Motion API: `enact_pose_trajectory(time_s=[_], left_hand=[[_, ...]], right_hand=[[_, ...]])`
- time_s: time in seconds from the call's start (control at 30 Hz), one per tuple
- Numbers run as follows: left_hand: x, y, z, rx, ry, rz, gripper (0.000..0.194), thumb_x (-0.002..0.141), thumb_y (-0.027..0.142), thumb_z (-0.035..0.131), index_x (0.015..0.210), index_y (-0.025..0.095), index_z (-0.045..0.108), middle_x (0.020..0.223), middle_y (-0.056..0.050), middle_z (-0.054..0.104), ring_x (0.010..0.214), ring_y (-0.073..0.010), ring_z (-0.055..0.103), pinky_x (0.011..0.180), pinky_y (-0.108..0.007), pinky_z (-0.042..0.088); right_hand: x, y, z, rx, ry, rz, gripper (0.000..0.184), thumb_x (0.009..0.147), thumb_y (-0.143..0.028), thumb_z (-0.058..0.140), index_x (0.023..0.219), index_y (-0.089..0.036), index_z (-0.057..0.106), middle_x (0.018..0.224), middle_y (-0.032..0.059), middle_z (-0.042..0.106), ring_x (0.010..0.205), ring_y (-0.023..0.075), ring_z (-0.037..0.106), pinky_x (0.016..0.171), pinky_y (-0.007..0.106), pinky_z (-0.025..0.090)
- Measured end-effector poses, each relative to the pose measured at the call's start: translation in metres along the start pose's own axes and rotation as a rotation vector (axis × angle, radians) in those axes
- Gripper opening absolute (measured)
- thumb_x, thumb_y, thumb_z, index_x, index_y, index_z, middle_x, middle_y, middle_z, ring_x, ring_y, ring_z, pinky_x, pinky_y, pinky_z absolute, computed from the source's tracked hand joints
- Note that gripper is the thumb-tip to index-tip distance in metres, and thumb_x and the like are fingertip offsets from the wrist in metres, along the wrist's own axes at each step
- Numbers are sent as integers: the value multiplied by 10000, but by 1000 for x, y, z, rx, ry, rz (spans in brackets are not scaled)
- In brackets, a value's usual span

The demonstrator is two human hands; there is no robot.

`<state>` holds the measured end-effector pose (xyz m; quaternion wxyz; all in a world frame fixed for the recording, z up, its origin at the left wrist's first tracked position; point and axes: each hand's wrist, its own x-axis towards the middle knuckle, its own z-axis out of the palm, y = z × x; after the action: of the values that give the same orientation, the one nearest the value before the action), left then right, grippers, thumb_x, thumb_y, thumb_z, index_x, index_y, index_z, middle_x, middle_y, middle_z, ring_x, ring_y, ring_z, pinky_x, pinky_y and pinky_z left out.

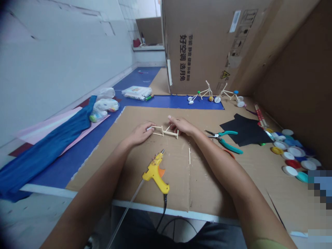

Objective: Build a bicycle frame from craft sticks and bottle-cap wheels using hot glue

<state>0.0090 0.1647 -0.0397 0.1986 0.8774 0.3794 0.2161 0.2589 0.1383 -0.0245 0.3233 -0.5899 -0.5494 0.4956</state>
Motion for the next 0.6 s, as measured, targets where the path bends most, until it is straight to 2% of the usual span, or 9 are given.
enact_pose_trajectory(time_s=[0.23,0.6], left_hand=[[-1,0,0,8,12,2,301,922,275,444,1122,183,650,1136,-88,703,1072,-235,643,1004,-390,498],[0,-1,1,19,15,23,296,879,238,471,1108,184,651,1114,-82,701,1058,-231,645,1001,-383,499]], right_hand=[[2,3,0,10,-9,-14,500,1036,-545,440,1024,-106,681,894,84,743,494,90,573,402,209,404],[1,0,1,-22,-14,-12,532,1036,-548,433,973,-93,701,916,105,755,505,93,575,406,214,407]])
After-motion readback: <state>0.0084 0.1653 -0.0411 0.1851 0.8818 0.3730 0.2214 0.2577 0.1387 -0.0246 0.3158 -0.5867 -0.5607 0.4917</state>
